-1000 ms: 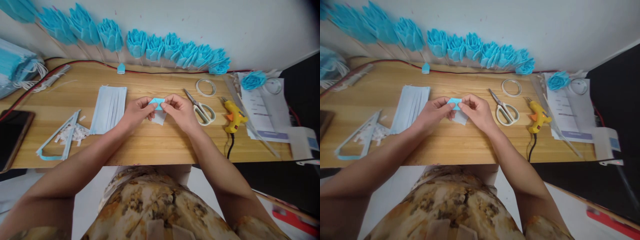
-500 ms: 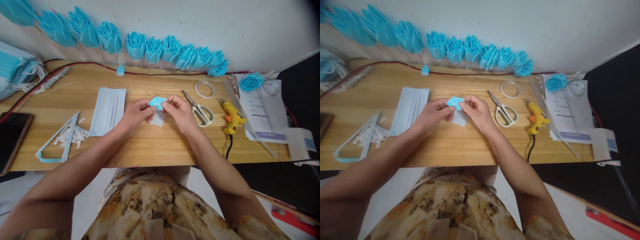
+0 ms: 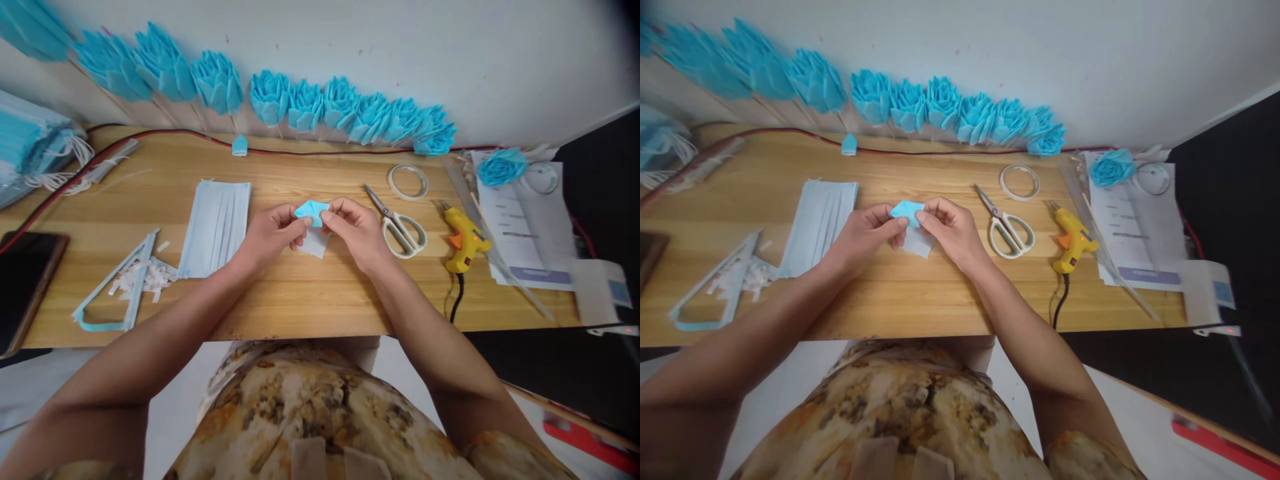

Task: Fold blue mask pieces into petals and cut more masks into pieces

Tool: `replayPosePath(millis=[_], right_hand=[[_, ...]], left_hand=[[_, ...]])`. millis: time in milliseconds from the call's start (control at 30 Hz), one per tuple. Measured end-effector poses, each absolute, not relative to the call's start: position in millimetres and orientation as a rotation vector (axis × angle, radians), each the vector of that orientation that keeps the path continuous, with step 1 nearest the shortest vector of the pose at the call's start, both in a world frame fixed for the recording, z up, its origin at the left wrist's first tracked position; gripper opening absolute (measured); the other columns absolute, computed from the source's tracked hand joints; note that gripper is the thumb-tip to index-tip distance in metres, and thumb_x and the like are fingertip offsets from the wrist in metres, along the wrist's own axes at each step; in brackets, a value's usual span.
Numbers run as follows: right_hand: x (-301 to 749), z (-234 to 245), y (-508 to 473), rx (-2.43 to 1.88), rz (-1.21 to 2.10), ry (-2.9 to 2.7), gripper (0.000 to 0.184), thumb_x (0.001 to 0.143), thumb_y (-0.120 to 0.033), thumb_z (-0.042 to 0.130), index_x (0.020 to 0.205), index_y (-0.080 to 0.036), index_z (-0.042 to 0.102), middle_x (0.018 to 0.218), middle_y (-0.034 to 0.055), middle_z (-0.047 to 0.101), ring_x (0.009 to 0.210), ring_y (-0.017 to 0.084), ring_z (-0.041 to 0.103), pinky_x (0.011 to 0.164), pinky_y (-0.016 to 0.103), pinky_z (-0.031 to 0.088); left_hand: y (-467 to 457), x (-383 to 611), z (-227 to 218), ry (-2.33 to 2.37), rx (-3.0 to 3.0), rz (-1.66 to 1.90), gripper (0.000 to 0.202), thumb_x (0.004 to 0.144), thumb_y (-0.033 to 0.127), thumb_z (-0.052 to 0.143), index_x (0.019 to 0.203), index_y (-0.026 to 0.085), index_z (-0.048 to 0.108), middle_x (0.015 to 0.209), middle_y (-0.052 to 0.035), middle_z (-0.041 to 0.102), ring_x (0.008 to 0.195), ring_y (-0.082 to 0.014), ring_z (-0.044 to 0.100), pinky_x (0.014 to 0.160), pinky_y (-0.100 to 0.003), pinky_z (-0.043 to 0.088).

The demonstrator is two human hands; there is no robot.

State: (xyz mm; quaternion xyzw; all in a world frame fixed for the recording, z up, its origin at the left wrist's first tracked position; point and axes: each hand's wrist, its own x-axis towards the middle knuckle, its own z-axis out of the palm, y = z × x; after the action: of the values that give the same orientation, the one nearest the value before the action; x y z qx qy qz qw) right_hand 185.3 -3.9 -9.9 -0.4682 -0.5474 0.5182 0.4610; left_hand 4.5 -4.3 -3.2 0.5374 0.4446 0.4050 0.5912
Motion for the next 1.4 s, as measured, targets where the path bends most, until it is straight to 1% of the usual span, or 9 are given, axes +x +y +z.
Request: replayPosePath(millis=[233, 600, 767, 967, 1167, 1400], right_hand=[[186.1, -9.2, -4.4, -1.136, 1.286, -1.346, 0.026, 0.081, -0.047, 0.074, 0.079, -0.022, 0.066, 0.070, -0.0025, 0.061, 0.068, 0.013, 0.054, 0.065, 0.028, 0.046], [187.4, -7.4, -6.1, -1.112, 1.290, -1.357, 0.020, 0.085, -0.040, 0.072, 0.080, -0.021, 0.069, 0.073, -0.0020, 0.064, 0.069, 0.012, 0.057, 0.067, 0.028, 0.046], [186.5, -8.1, -5.7, -1.115, 1.261, -1.384, 0.018, 0.082, -0.038, 0.074, 0.079, -0.021, 0.068, 0.069, -0.0031, 0.060, 0.066, 0.012, 0.053, 0.063, 0.027, 0.043], [185.2, -7.6, -5.2, -1.182, 1.201, -1.444, 0.020, 0.081, -0.037, 0.072, 0.074, -0.021, 0.063, 0.064, -0.0036, 0.053, 0.063, 0.011, 0.046, 0.060, 0.027, 0.039], [184.0, -6.2, -5.5, -1.170, 1.171, -1.475, 0.017, 0.082, -0.035, 0.068, 0.075, -0.021, 0.062, 0.065, -0.0033, 0.052, 0.062, 0.011, 0.045, 0.058, 0.026, 0.038], [180.7, -5.2, -7.7, -1.171, 1.133, -1.529, 0.017, 0.081, -0.033, 0.067, 0.073, -0.020, 0.061, 0.066, -0.0031, 0.055, 0.060, 0.010, 0.046, 0.056, 0.026, 0.038]], left_hand=[[-5.0, 4.0, 1.1, 1.076, 1.263, 0.948, 0.025, 0.083, 0.030, 0.069, 0.064, 0.018, 0.059, 0.058, 0.0005, 0.062, 0.053, -0.0094, 0.054, 0.054, -0.022, 0.047], [-6.5, 3.5, 1.9, 1.118, 1.292, 0.981, 0.023, 0.083, 0.028, 0.068, 0.065, 0.018, 0.057, 0.058, 0.0011, 0.061, 0.052, -0.0092, 0.053, 0.054, -0.022, 0.045], [-6.2, 4.0, 0.9, 1.108, 1.293, 0.986, 0.023, 0.083, 0.028, 0.068, 0.065, 0.018, 0.057, 0.058, 0.0010, 0.061, 0.052, -0.0089, 0.053, 0.054, -0.022, 0.045], [-5.5, 4.0, 0.0, 1.103, 1.304, 0.973, 0.025, 0.084, 0.030, 0.067, 0.065, 0.018, 0.055, 0.058, 0.0013, 0.061, 0.052, -0.0088, 0.053, 0.054, -0.021, 0.045], [-5.3, 3.0, 3.3, 1.084, 1.301, 0.995, 0.026, 0.090, 0.040, 0.063, 0.078, 0.017, 0.064, 0.065, -0.0009, 0.063, 0.060, -0.0110, 0.058, 0.058, -0.022, 0.049], [-3.8, 3.3, 1.8, 1.078, 1.326, 0.970, 0.017, 0.080, 0.031, 0.070, 0.075, 0.017, 0.061, 0.063, 0.0021, 0.060, 0.056, -0.0093, 0.053, 0.056, -0.021, 0.047]])
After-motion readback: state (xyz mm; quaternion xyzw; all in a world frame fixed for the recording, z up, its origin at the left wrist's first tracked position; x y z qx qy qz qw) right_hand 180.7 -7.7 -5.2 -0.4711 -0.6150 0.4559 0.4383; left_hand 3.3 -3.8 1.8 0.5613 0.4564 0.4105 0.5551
